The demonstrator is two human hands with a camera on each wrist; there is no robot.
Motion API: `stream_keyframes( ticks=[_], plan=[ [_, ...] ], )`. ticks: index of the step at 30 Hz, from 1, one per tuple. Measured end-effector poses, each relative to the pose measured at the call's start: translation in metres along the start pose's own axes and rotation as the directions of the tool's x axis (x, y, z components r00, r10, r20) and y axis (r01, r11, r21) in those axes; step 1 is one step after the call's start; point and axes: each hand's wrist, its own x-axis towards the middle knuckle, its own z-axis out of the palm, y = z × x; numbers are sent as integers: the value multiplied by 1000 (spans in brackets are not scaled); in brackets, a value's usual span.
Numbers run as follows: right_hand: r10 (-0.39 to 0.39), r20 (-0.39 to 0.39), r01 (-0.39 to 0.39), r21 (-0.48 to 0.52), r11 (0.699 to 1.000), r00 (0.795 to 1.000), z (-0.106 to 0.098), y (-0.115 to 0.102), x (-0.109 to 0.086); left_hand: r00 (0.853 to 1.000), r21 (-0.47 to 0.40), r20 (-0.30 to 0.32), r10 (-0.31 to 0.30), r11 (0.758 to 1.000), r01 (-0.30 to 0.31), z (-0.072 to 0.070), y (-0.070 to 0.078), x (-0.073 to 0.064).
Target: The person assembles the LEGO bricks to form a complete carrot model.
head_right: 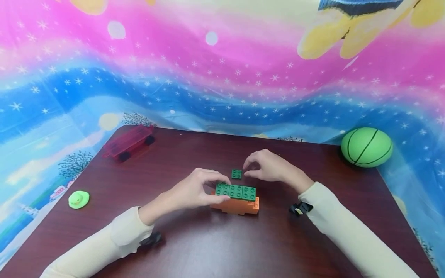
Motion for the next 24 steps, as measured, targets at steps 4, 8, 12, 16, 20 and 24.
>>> stream_keyframes(
  ticks=[4, 8, 12, 16, 20, 24],
  plan=[
    [-3, 58, 1, 30, 1000, 998, 14, 12, 12, 1000, 2, 4, 7, 1000, -7, 0, 1, 1],
    [-33, 104, 32, 18, 999, 994, 27, 8, 20, 999, 13, 8, 36, 999, -36, -1, 1, 2],
    [-36, 115, 41, -40, 998, 993, 38, 6, 26, 998, 25, 10, 55, 998, -55, -2, -1, 1],
    [-32, 91, 40, -88, 995, 995, 43, 8, 26, 999, 31, 23, 42, 999, -43, -2, -2, -2],
    [-16, 27, 18, -86, 996, 1000, 34, 12, 12, 999, 37, 43, 26, 999, -27, 0, -1, -2],
    [11, -90, -12, -13, 1000, 996, 9, 7, -10, 995, 60, 42, 95, 993, -98, 2, 4, 1]
  ],
)
